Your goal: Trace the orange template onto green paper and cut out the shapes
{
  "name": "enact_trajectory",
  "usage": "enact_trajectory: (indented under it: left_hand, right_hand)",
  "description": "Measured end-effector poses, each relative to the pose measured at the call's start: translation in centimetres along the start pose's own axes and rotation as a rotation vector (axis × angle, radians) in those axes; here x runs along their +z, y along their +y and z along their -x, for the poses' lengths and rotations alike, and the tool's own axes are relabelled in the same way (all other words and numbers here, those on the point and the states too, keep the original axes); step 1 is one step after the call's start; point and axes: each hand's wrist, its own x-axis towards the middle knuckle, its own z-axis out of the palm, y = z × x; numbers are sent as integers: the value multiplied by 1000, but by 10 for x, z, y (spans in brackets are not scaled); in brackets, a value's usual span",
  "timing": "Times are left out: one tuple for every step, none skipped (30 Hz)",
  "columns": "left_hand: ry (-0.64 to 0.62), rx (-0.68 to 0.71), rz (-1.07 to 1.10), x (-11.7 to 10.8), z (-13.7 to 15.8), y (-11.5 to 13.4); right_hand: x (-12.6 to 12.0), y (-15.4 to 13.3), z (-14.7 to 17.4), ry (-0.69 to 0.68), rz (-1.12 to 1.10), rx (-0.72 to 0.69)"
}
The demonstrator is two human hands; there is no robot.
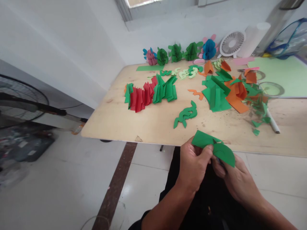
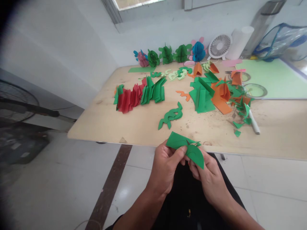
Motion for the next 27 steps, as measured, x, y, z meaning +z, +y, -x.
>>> enact_trajectory:
  left_hand:
    - [-2,1,-2,0,0,0]
    - [-3,1,-7,0,0,0]
    - [-5,2,-13,0,0,1]
    - [-6,4,-17,0,0,1]
    - [-5,5,-18,0,0,1]
    - [-5,6,-19,0,0,1]
    - [-6,6,-18,0,-1,1]
    - [-6,5,-18,0,-1,1]
    - [-7,3,-18,0,-1,1]
    - [-8,0,-19,0,-1,1]
    - [-10,-3,-19,0,-1,1]
    - [-11,-3,-21,0,-1,0]
    - [-11,-1,-23,0,-1,0]
    - [-11,2,-24,0,-1,0]
    - [-13,6,-26,0,-1,0]
    - [-13,9,-26,0,-2,0]
    - [-12,9,-25,0,-2,0]
    - [-12,8,-22,-1,-2,0]
    - [-12,6,-20,-1,-2,0]
    - [-14,5,-18,0,-1,0]
    - [-14,4,-15,0,-1,0]
    - [-17,5,-13,0,-1,0]
    - [-19,7,-12,0,-1,0]
    - [-22,8,-12,0,-1,0]
    - [-24,8,-11,0,-1,0]
    - [-26,8,-10,0,-1,0]
    - [-27,7,-9,0,0,1]
  right_hand:
    - [0,0,0,0,-11,3]
    - [0,0,0,-1,-18,6]
    - [1,1,0,-1,-24,4]
    - [1,1,0,-5,-26,3]
    - [1,1,-1,-8,-30,3]
    - [1,1,-1,-7,-36,3]
    - [1,1,-1,-7,-41,8]
    - [0,1,-1,-6,-45,16]
    - [0,1,-1,-6,-45,22]
    - [0,1,0,-4,-44,24]
    - [0,1,0,-2,-40,20]
    - [0,2,0,-3,-33,18]
    - [0,2,0,-1,-25,14]
    - [0,2,0,1,-15,10]
    - [0,2,0,2,-5,10]
    - [1,2,0,3,2,10]
    - [1,2,0,5,5,9]
    - [1,2,0,9,4,8]
    - [1,2,0,14,0,7]
    - [1,2,0,15,-7,9]
    - [1,2,0,17,-16,8]
    - [1,3,0,15,-25,9]
    - [1,3,0,12,-36,9]
    - [1,3,0,6,-50,7]
    - [1,3,0,1,-63,5]
    - [1,3,0,0,-71,4]
    - [1,3,0,0,-73,7]
